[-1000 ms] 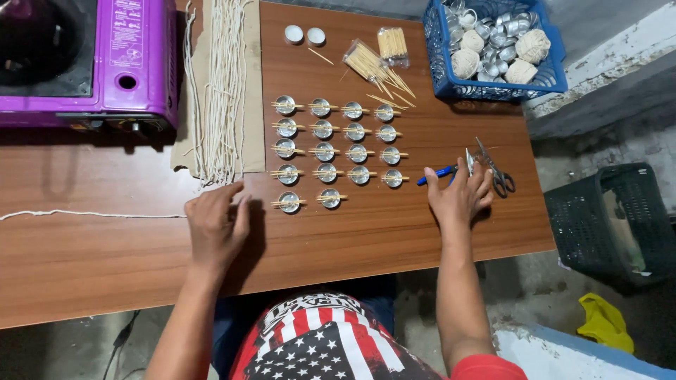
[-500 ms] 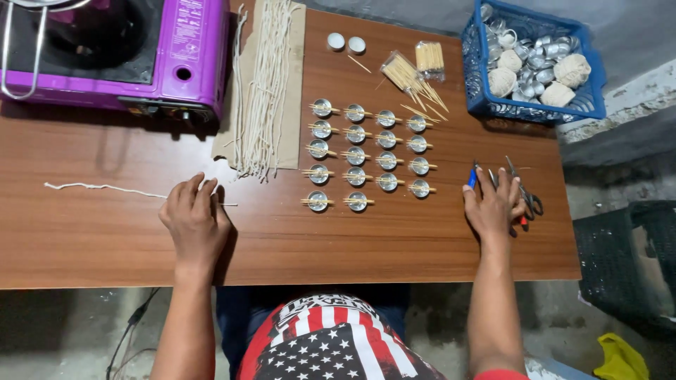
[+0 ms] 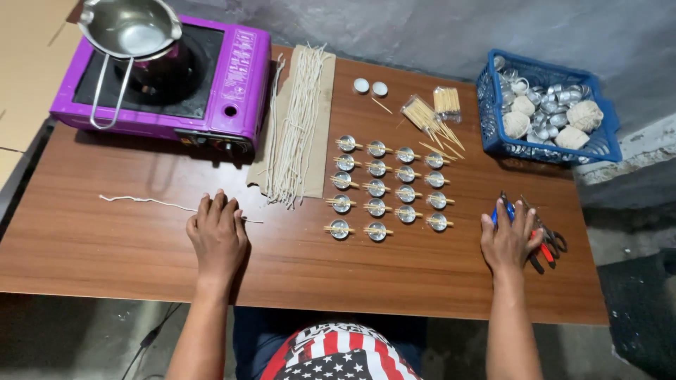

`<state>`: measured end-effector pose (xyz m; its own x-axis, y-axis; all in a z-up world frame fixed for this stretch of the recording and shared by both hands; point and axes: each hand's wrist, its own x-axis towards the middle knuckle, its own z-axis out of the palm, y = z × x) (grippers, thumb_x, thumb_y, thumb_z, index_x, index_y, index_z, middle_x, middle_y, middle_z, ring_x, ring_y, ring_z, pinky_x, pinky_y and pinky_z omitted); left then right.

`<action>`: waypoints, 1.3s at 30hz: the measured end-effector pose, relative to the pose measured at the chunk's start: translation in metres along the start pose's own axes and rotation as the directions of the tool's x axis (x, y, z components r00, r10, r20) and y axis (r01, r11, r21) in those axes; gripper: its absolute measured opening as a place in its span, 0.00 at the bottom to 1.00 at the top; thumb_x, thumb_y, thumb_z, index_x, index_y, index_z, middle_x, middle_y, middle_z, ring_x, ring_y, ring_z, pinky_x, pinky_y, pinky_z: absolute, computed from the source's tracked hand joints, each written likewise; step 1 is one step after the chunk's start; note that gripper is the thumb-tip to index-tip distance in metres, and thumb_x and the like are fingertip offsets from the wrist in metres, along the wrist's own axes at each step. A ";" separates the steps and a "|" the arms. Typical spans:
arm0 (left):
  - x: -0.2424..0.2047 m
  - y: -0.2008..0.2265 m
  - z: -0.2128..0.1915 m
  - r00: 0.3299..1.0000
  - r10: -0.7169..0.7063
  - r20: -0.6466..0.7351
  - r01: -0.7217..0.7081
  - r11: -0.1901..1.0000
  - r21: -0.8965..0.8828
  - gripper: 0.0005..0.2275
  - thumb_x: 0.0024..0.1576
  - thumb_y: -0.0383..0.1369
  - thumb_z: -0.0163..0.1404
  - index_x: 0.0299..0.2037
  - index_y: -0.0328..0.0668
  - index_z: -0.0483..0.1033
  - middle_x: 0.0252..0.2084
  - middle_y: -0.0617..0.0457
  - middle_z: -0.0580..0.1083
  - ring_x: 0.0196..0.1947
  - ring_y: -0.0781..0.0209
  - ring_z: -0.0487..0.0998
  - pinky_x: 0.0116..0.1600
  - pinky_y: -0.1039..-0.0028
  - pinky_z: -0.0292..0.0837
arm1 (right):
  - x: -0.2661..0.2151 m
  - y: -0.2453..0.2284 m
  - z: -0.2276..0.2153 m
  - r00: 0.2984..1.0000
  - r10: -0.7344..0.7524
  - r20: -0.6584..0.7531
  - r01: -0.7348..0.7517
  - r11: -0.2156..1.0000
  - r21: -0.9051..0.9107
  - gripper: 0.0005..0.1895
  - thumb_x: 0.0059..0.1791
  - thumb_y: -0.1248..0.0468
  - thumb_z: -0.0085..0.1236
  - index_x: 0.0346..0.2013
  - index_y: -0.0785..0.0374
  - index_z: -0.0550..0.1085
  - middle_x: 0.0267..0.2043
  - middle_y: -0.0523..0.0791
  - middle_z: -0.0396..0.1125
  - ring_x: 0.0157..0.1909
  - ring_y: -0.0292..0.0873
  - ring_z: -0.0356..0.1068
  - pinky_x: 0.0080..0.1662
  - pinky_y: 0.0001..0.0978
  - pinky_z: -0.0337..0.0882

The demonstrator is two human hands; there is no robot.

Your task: Assembling candle wicks by threading cotton string through metal tabs and crimping them with pliers.

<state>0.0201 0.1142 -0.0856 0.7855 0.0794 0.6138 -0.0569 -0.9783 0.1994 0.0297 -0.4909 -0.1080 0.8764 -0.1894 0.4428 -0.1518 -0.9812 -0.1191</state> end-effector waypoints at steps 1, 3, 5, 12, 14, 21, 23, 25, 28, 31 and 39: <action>0.002 -0.001 0.000 1.000 -0.003 -0.014 0.003 1.000 0.009 0.11 0.67 0.38 0.48 0.50 0.45 0.80 0.57 0.49 0.77 0.64 0.47 0.72 0.58 0.60 0.60 | -0.001 -0.001 0.000 1.000 -0.008 -0.010 0.008 1.000 0.011 0.27 0.60 0.44 0.45 0.70 0.51 0.69 0.74 0.57 0.56 0.77 0.69 0.47 0.64 0.77 0.41; 0.005 -0.003 -0.001 1.000 -0.007 -0.017 0.007 1.000 -0.001 0.12 0.67 0.40 0.47 0.51 0.45 0.80 0.57 0.49 0.77 0.64 0.47 0.72 0.60 0.55 0.57 | -0.003 -0.003 0.000 0.997 -0.065 -0.033 0.065 0.998 0.009 0.27 0.58 0.46 0.49 0.69 0.53 0.71 0.74 0.56 0.58 0.76 0.69 0.50 0.64 0.77 0.43; 0.006 -0.024 0.009 0.997 -0.012 -0.080 0.011 1.000 -0.011 0.10 0.66 0.40 0.50 0.49 0.49 0.81 0.54 0.55 0.78 0.60 0.53 0.74 0.58 0.61 0.58 | 0.006 -0.001 0.007 0.971 -0.142 -0.194 0.129 0.988 -0.082 0.23 0.58 0.45 0.53 0.63 0.50 0.75 0.70 0.49 0.64 0.74 0.57 0.57 0.65 0.61 0.44; 0.018 -0.018 -0.021 0.698 -0.659 0.278 0.397 0.034 -0.917 0.14 0.71 0.36 0.41 0.50 0.32 0.77 0.35 0.43 0.77 0.30 0.63 0.75 0.26 0.78 0.73 | 0.058 -0.161 -0.057 0.930 -0.169 -0.325 0.340 0.728 0.595 0.09 0.56 0.65 0.59 0.49 0.63 0.80 0.52 0.49 0.74 0.55 0.54 0.73 0.58 0.41 0.67; 0.021 -0.022 -0.017 0.672 -0.680 0.294 0.405 0.004 -0.914 0.10 0.69 0.31 0.44 0.50 0.32 0.77 0.35 0.44 0.77 0.29 0.66 0.75 0.27 0.81 0.72 | 0.069 -0.234 -0.071 0.963 -0.197 -0.183 0.264 0.555 0.789 0.10 0.55 0.65 0.56 0.49 0.66 0.80 0.49 0.51 0.73 0.52 0.51 0.74 0.54 0.40 0.70; 0.013 -0.029 -0.008 0.829 -0.516 0.213 0.479 0.463 -0.746 0.07 0.59 0.26 0.56 0.43 0.45 0.86 0.33 0.49 0.81 0.34 0.58 0.83 0.37 0.72 0.79 | 0.098 -0.475 -0.068 0.749 -0.581 0.318 -0.471 -0.129 0.873 0.22 0.56 0.61 0.51 0.59 0.76 0.68 0.49 0.56 0.72 0.46 0.46 0.79 0.46 0.30 0.80; 0.015 -0.031 -0.011 0.844 -0.500 0.193 0.461 0.491 -0.739 0.07 0.59 0.25 0.55 0.43 0.45 0.86 0.34 0.49 0.81 0.35 0.57 0.82 0.40 0.70 0.78 | 0.106 -0.526 -0.043 0.700 -0.602 0.384 -0.554 -0.119 0.824 0.27 0.55 0.58 0.54 0.62 0.76 0.65 0.51 0.58 0.71 0.47 0.47 0.78 0.46 0.30 0.80; 0.016 -0.032 -0.013 0.858 -0.482 0.175 0.440 0.518 -0.734 0.08 0.58 0.24 0.55 0.43 0.45 0.86 0.35 0.49 0.81 0.36 0.56 0.82 0.42 0.69 0.78 | 0.112 -0.569 -0.024 0.644 -0.621 0.446 -0.631 -0.104 0.768 0.33 0.54 0.54 0.57 0.64 0.76 0.63 0.53 0.60 0.69 0.49 0.48 0.77 0.46 0.31 0.81; 0.020 -0.031 -0.017 0.858 -0.494 0.140 0.425 0.530 -0.734 0.08 0.59 0.25 0.55 0.44 0.45 0.86 0.37 0.49 0.80 0.35 0.56 0.81 0.42 0.70 0.77 | 0.118 -0.617 -0.012 0.564 -0.657 0.501 -0.720 -0.092 0.688 0.33 0.54 0.52 0.57 0.66 0.72 0.63 0.58 0.64 0.67 0.55 0.57 0.74 0.51 0.43 0.79; 0.022 -0.028 -0.022 0.809 -0.561 0.177 0.447 0.392 -0.804 0.08 0.60 0.21 0.52 0.44 0.38 0.84 0.37 0.46 0.79 0.28 0.63 0.79 0.33 0.74 0.77 | 0.120 -0.645 -0.018 0.489 -0.672 0.557 -0.809 -0.110 0.578 0.34 0.53 0.53 0.57 0.67 0.73 0.62 0.59 0.63 0.66 0.54 0.56 0.74 0.52 0.44 0.79; 0.022 -0.050 -0.001 0.477 -0.788 0.388 0.299 -0.270 -0.915 0.07 0.63 0.23 0.48 0.49 0.31 0.76 0.40 0.47 0.77 0.34 0.64 0.82 0.35 0.85 0.79 | 0.122 -0.687 -0.002 0.480 -0.699 0.531 -0.839 -0.187 0.511 0.27 0.53 0.56 0.58 0.61 0.70 0.65 0.53 0.61 0.69 0.53 0.57 0.75 0.53 0.49 0.78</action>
<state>0.0392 0.1652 -0.0810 0.6589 0.7349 -0.1606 -0.3144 0.4630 0.8287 0.2399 0.1600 0.0295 0.7690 0.6145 -0.1760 -0.4728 0.3616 -0.8036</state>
